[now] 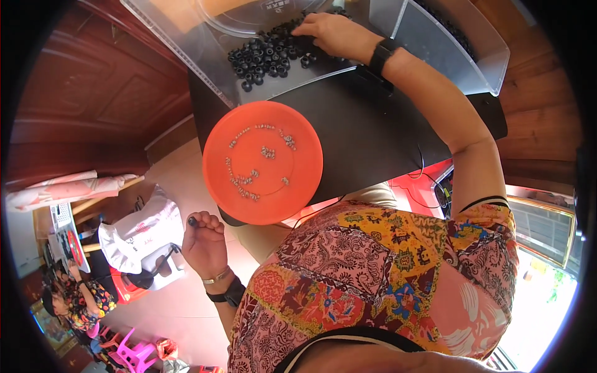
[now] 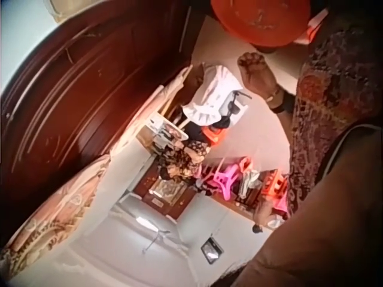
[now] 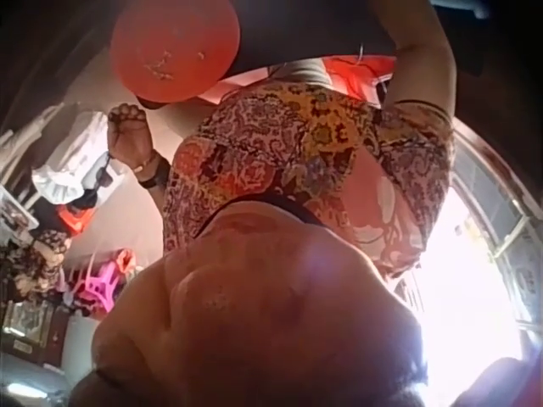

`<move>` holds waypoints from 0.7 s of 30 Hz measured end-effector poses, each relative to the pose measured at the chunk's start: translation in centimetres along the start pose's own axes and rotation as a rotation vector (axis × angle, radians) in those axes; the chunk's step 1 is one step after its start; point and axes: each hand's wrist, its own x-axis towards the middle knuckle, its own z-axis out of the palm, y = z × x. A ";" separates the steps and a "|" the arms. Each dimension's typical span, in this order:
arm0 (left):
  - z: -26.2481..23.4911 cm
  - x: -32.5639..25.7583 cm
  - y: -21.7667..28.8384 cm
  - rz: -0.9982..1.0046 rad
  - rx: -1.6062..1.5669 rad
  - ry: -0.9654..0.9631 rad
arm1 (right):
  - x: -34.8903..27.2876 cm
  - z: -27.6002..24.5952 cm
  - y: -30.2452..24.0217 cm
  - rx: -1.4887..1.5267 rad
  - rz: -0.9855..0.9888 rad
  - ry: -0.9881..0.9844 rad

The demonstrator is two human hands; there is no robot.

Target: Sorting and inspecting small black plastic components, placing selected items onto a red plate.

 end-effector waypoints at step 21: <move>-0.3 1.0 -0.3 0.004 -0.019 0.010 | -3.0 -2.9 -0.2 0.120 -0.156 -0.029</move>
